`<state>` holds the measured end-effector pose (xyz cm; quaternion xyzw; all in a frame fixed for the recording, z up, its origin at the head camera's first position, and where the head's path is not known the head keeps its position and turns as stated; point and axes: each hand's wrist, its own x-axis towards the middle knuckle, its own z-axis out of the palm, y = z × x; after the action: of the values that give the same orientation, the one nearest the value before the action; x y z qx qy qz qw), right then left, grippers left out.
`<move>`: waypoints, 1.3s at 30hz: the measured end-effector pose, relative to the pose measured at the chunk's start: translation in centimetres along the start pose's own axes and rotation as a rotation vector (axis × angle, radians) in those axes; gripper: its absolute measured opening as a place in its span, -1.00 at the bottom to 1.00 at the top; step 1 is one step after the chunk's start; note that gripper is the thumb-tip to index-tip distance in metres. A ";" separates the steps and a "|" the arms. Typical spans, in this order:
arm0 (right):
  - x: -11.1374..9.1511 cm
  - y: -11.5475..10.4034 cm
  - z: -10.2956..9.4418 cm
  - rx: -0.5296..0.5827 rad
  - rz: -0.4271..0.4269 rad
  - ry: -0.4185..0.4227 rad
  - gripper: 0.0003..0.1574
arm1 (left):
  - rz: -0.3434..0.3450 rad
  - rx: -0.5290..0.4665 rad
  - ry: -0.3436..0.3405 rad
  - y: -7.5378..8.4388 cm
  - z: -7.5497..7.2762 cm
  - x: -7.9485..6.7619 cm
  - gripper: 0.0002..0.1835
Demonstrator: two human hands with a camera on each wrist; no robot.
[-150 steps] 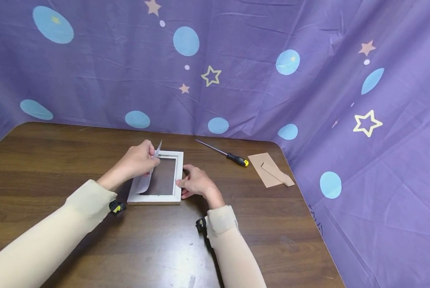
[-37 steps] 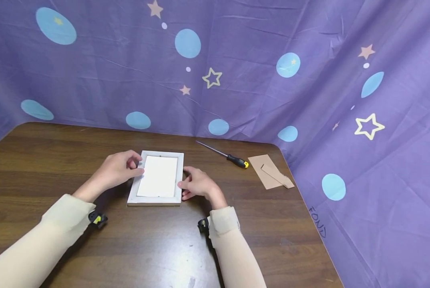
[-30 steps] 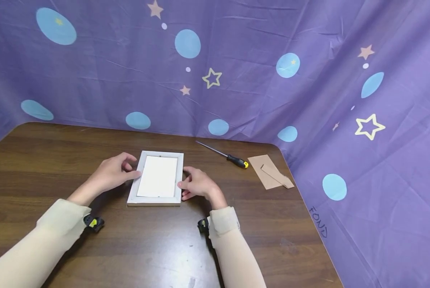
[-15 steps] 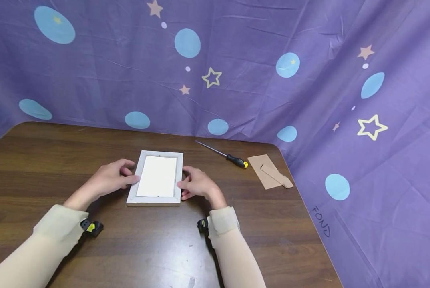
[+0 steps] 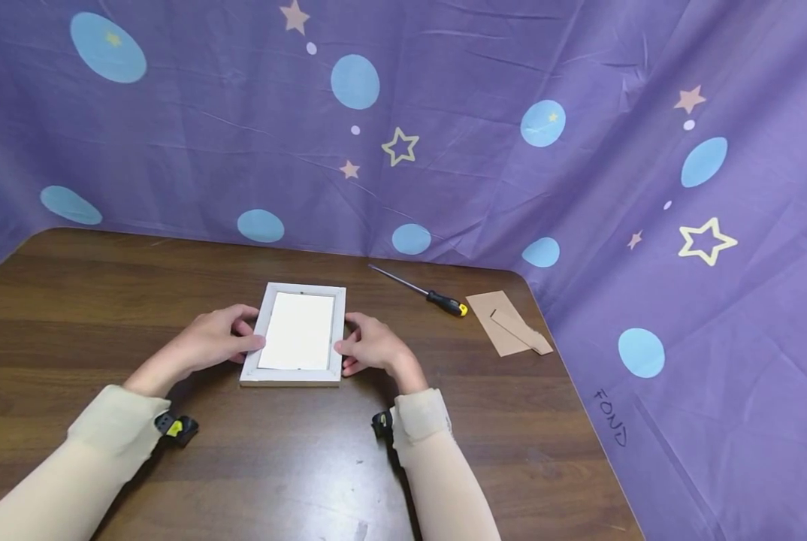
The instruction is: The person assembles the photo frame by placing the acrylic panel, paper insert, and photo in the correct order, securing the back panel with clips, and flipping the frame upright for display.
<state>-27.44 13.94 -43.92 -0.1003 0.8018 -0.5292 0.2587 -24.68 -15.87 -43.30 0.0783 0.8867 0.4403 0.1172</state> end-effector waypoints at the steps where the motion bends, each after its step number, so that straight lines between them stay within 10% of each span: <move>1: 0.0 0.0 0.0 0.003 -0.001 -0.001 -0.10 | -0.001 -0.007 0.000 0.0 0.0 0.0 -0.27; 39: -0.2 -0.2 0.2 0.011 0.001 -0.002 -0.09 | -0.059 -0.091 -0.044 -0.2 -0.2 -0.3 -0.25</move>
<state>-27.22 13.81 -43.79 -0.0990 0.7988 -0.5332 0.2605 -24.44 -16.24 -43.28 0.0562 0.8650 0.4745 0.1530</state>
